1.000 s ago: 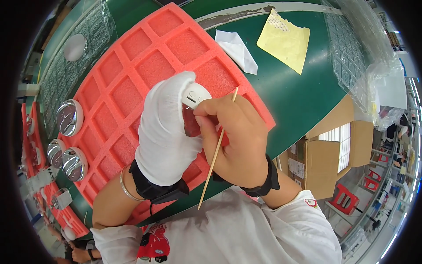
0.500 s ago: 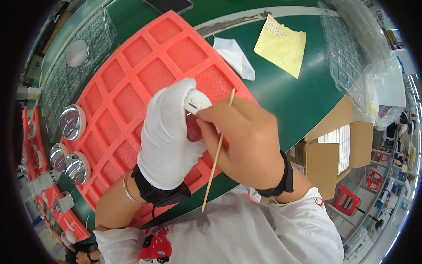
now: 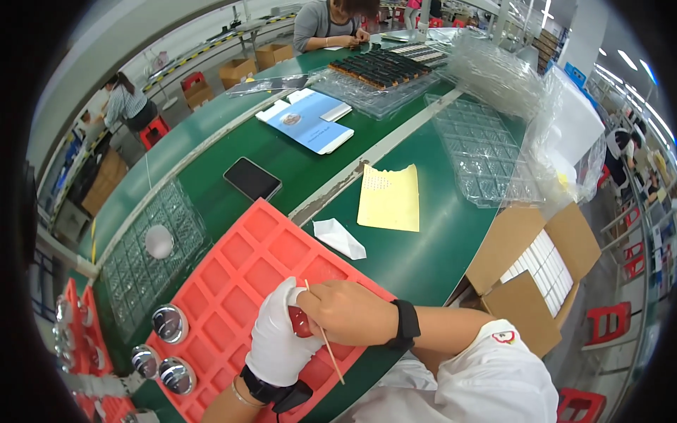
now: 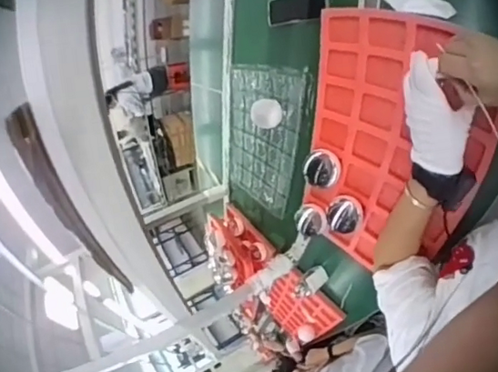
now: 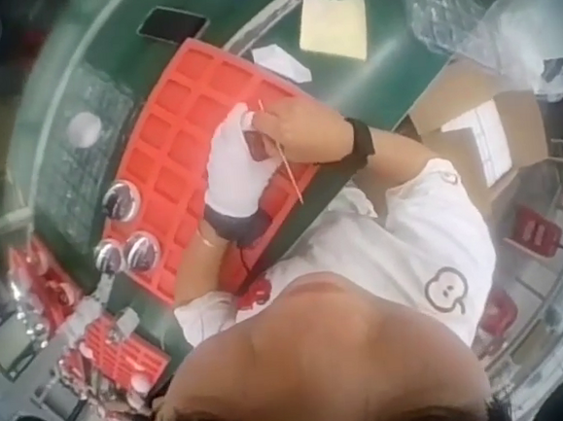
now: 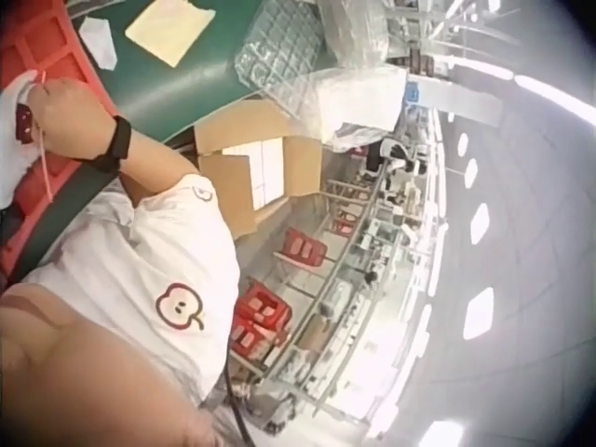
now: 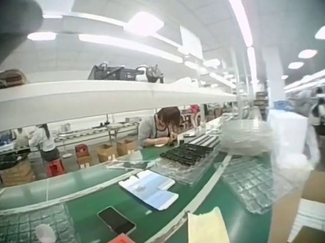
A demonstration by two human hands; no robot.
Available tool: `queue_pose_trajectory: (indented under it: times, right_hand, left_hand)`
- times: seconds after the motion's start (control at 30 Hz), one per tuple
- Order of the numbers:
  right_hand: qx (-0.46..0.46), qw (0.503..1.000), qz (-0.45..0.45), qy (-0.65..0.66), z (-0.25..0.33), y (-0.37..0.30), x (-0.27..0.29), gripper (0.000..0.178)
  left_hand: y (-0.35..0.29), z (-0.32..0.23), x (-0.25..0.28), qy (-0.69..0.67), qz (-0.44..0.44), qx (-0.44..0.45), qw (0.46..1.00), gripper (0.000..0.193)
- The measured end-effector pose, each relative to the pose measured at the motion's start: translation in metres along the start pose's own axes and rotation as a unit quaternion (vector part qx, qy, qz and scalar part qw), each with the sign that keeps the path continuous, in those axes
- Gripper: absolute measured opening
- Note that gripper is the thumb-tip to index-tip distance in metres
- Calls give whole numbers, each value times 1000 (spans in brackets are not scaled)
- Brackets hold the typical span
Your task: The person cleans the edges of a white electronic device with a wooden stick, wipes a glass dome with a cloth, and places the dome onto the device. They then return the assembled unit to a red tray and repeat the process with another device.
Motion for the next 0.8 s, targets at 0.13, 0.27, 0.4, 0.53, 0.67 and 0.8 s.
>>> queue_pose_trajectory:
  times: [0.13,0.27,0.4,0.53,0.67,0.8]
  right_hand:
    - [85,996,-1,38,-3,5,1,19]
    - [118,991,-14,67,-4,6,-4,18]
    - [138,986,13,94,-9,7,-14,17]
    - [147,977,19,156,-13,7,-10,18]
    - [-18,948,-52,315,-56,20,12,10]
    - [-85,924,-25,371,-88,8,10,4]
  left_hand:
    - [2,10,-3,-13,28,74,997,89]
    - [1,11,-3,-16,49,129,990,91]
    - [5,22,-2,-43,36,137,989,90]
    - [6,32,-3,-103,20,132,986,85]
    - [8,38,3,-87,25,173,981,83]
    - [3,44,0,-90,39,180,979,83]
Point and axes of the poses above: each hand's wrist, its own y-axis towards the middle knuckle, its own x-axis out of the back of the hand, z = x × y, the point moved 8 cm from there along y, towards the middle knuckle, and after that the axes turned 1 degree about -x, right-handed, at the moved point
